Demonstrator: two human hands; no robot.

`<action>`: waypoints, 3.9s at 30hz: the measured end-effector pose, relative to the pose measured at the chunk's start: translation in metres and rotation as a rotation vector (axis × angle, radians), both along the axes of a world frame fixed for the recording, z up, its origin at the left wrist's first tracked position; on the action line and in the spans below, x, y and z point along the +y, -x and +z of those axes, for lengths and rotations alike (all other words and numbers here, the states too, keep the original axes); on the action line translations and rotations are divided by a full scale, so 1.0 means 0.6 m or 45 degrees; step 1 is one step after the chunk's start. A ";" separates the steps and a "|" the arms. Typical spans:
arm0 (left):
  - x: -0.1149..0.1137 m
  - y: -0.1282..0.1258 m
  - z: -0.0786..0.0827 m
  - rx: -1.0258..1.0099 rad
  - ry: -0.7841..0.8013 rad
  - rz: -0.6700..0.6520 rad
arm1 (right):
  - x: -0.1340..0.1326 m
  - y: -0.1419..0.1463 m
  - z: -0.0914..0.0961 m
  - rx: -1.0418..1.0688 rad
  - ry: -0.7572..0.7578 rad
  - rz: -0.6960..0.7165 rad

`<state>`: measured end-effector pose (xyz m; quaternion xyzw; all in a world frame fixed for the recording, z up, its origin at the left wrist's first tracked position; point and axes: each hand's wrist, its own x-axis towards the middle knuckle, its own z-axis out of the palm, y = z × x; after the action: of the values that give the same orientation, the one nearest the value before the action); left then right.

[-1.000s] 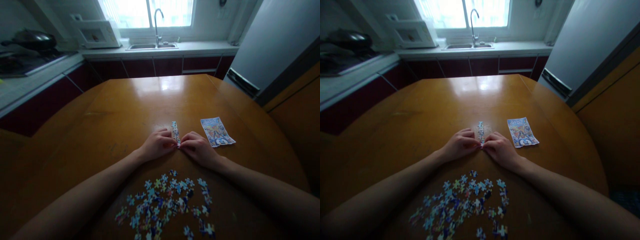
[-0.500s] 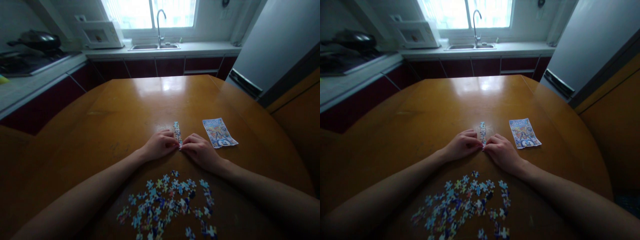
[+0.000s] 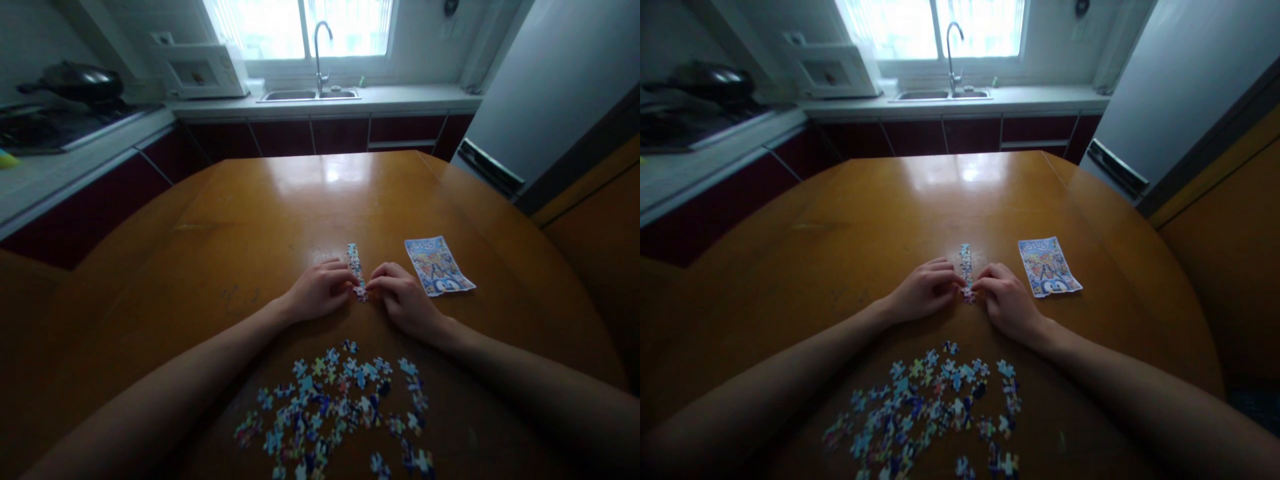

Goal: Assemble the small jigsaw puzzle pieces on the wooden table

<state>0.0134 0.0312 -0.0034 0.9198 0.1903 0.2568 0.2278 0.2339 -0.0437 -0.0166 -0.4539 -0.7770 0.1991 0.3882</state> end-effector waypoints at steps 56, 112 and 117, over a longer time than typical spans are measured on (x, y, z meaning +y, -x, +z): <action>0.000 0.007 0.001 0.082 0.055 -0.149 | 0.005 -0.001 -0.008 0.029 -0.018 0.009; 0.001 0.003 0.002 0.158 -0.037 -0.148 | 0.008 0.000 -0.002 -0.086 0.060 0.004; 0.001 0.003 0.002 0.163 -0.019 -0.142 | 0.008 0.000 -0.001 -0.080 0.051 0.006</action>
<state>0.0116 0.0318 -0.0025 0.9451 0.1512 0.1858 0.2224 0.2337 -0.0389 -0.0174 -0.4659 -0.7857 0.2012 0.3538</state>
